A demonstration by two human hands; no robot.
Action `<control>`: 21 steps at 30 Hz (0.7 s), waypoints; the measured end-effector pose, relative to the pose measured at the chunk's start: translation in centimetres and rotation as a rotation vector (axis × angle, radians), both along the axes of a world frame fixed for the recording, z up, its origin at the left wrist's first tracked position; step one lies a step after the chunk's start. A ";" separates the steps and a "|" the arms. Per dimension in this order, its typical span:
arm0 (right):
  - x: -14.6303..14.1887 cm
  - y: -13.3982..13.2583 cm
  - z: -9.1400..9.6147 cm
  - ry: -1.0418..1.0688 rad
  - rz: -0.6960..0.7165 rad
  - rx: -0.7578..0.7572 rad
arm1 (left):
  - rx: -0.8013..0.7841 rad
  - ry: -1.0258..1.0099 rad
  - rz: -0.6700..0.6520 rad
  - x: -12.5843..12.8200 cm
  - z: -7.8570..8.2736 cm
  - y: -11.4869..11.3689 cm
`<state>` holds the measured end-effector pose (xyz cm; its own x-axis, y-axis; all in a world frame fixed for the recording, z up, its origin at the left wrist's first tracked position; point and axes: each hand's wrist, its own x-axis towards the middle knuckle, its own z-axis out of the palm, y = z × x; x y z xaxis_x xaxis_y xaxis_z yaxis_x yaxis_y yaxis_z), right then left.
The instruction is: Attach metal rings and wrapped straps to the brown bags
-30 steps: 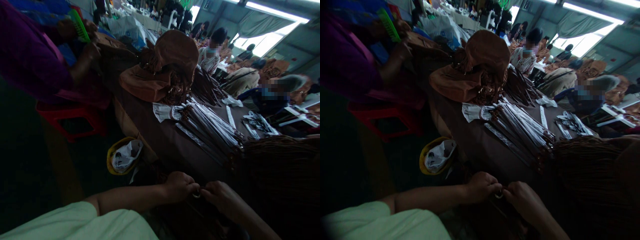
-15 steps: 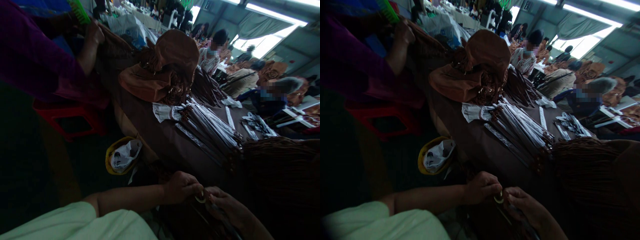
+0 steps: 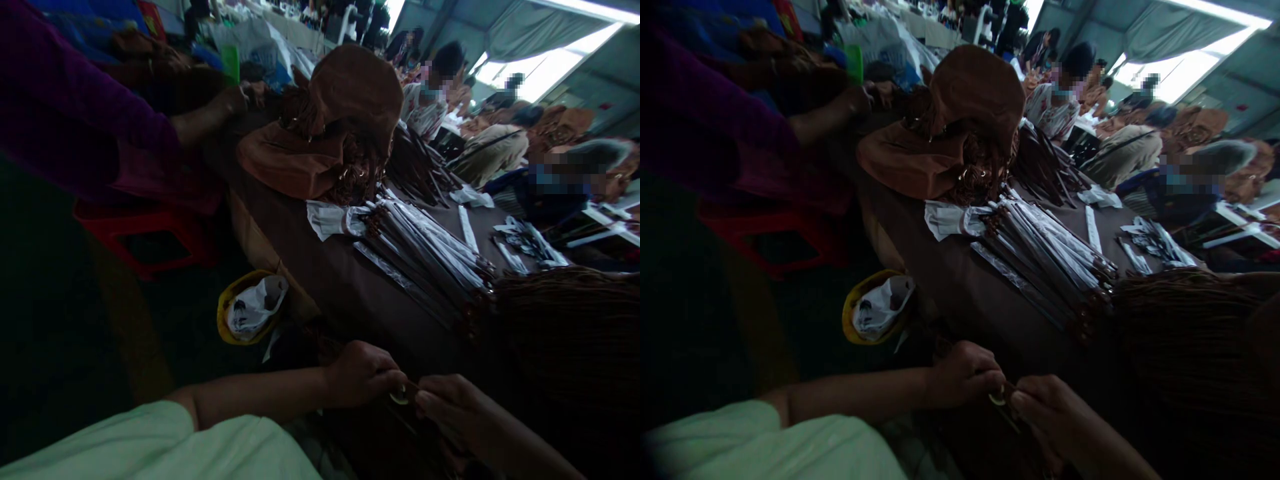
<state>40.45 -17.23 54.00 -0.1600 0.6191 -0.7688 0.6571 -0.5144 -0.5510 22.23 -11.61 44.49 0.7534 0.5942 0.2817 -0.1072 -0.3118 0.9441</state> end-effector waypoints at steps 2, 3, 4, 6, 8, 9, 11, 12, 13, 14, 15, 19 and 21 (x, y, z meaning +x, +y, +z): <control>1.4 0.4 -0.3 0.259 -0.060 -0.116 | -0.015 -0.083 -0.064 -0.3 0.1 0.2; 1.9 0.6 -0.7 0.341 -0.067 -0.140 | -0.020 -0.096 -0.078 -0.4 0.2 0.3; 2.3 0.7 -1.1 0.385 -0.061 -0.149 | -0.021 -0.088 -0.080 -0.5 0.2 0.3; 2.3 0.8 -1.9 0.337 -0.036 -0.102 | -0.013 -0.012 -0.041 -0.5 0.3 0.4; 1.1 0.5 -2.4 0.066 0.031 0.045 | 0.006 0.142 0.058 -0.4 0.3 0.3; 0.2 0.3 -2.5 -0.133 0.082 0.137 | 0.021 0.226 0.111 -0.2 0.3 0.2; -1.9 -0.2 -2.3 -0.545 0.219 0.288 | 0.056 0.349 0.199 0.0 0.2 0.0; -2.8 -0.5 -2.1 -0.689 0.289 0.315 | 0.076 0.371 0.219 0.2 0.0 -0.1; -3.6 -0.7 -1.8 -0.773 0.333 0.318 | 0.095 0.363 0.224 0.2 -0.1 -0.2; -4.1 -0.9 -1.5 -0.804 0.361 0.307 | 0.107 0.331 0.215 0.2 -0.3 -0.2; -4.2 -1.0 -1.2 -0.779 0.359 0.298 | 0.109 0.282 0.198 0.2 -0.5 -0.2; -1.8 -0.5 -0.5 -0.326 0.131 0.212 | 0.001 0.046 0.124 -0.3 -0.8 -0.2; -0.2 -0.3 -0.8 0.009 -0.008 0.076 | -0.101 -0.054 0.085 -0.4 -0.5 -0.3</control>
<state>40.22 -17.56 53.16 -0.1612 0.6771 -0.7180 0.6480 -0.4761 -0.5945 21.83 -11.87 43.97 0.6842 0.6828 0.2562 -0.1360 -0.2257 0.9647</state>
